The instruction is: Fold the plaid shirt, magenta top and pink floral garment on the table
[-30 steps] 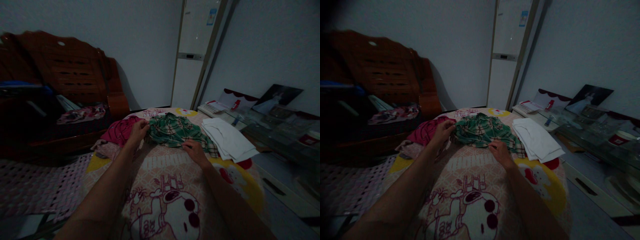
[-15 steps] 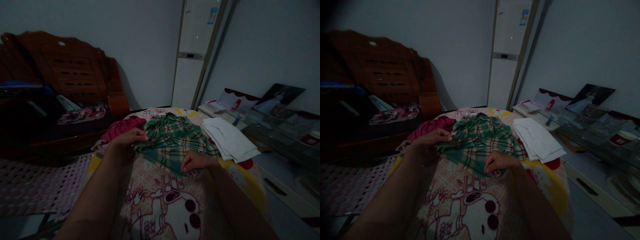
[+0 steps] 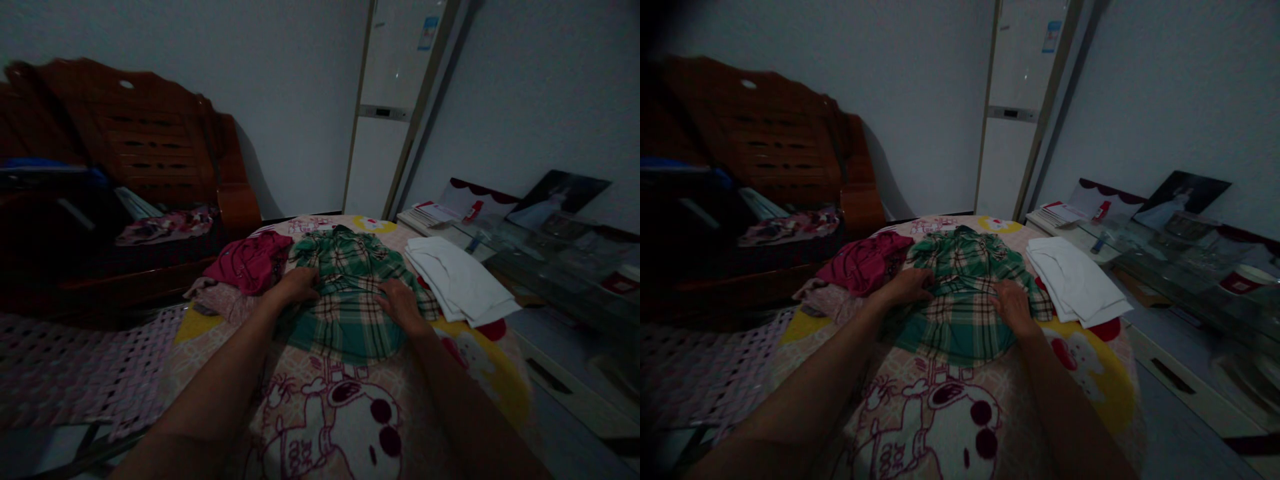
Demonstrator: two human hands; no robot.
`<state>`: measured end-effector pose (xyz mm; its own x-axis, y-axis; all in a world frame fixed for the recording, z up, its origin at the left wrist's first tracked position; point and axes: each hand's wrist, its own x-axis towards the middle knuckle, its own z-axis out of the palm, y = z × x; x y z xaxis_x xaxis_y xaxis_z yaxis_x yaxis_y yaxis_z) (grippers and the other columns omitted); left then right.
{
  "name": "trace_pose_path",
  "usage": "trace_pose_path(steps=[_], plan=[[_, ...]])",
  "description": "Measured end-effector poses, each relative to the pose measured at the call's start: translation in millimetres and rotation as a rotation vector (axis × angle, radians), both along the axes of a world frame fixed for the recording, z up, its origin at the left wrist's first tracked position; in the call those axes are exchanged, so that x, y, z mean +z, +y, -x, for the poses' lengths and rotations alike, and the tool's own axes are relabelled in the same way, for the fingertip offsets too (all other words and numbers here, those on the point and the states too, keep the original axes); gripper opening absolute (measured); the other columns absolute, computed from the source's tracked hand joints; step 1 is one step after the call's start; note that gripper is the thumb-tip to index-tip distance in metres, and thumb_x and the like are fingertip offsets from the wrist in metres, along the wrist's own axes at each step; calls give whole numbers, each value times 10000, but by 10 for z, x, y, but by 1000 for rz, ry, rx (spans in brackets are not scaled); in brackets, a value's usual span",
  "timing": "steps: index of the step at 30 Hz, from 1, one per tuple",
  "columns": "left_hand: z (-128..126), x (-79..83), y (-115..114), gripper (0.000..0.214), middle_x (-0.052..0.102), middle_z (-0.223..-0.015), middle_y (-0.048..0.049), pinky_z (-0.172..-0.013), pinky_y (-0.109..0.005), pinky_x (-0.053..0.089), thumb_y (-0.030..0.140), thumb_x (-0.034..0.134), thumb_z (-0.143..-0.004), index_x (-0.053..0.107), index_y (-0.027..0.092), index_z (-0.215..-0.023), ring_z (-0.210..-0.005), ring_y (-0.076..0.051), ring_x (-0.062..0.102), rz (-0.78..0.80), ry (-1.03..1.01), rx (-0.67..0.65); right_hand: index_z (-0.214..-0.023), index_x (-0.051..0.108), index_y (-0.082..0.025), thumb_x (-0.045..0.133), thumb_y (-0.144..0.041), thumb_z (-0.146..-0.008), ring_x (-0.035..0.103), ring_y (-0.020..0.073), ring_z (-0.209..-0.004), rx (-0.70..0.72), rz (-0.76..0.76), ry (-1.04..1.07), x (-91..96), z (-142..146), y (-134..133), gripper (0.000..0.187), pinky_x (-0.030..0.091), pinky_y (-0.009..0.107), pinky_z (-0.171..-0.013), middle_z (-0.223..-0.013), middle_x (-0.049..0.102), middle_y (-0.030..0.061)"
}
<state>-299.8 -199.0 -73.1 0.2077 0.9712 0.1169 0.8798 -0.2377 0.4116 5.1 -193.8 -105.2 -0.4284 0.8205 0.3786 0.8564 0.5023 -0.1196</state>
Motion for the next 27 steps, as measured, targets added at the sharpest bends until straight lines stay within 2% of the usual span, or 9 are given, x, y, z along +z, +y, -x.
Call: trace_pose_path(steps=[4,10,14,17,20,23,27], plan=[[35,-26,19,188,695,-707,-13,-613,-244,434,135,650,-585,699,211,-749,-667,-183,625,7,-24,-26,-898,722,-169,553,-137,-886,610,235,-893,-67,31,-40,-36,-21,39,172,432,318,-756,-930,674,113],[54,93,-16,110,662,-610,11,-622,-238,427,169,616,-622,714,194,-667,-601,-158,585,87,-216,-113,-903,710,-181,577,-148,-870,600,220,-880,-24,-10,38,-76,-66,99,141,431,314,-763,-922,677,92],[65,99,-16,112,626,-584,15,-588,-226,398,244,612,-658,698,174,-668,-579,-141,543,117,-325,-123,-813,702,-176,564,-142,-856,591,223,-840,-62,-6,31,-92,-60,112,149,430,317,-737,-876,672,105],[74,114,-5,180,605,-599,8,-584,-226,399,336,649,-666,665,156,-669,-583,-130,529,172,-515,-114,-771,684,-172,554,-121,-809,595,223,-843,-21,-24,158,-33,-60,111,145,442,325,-771,-856,677,101],[81,183,-33,236,588,-621,7,-578,-223,384,377,694,-655,638,149,-675,-586,-116,512,197,-717,-126,-701,662,-181,547,-144,-758,606,214,-831,60,-9,391,97,-86,93,133,452,332,-800,-806,678,77],[91,272,-108,255,545,-591,24,-536,-212,338,393,715,-662,630,153,-686,-546,-96,460,236,-813,-155,-676,673,-182,561,-200,-713,623,196,-777,115,217,623,242,-147,50,119,466,320,-763,-773,695,51],[90,328,-205,281,571,-605,18,-527,-197,334,399,767,-644,664,143,-700,-555,-90,465,483,-732,-349,-668,686,-161,646,-282,-664,588,145,-628,243,727,744,376,-273,-35,127,438,254,-612,-650,670,15]])
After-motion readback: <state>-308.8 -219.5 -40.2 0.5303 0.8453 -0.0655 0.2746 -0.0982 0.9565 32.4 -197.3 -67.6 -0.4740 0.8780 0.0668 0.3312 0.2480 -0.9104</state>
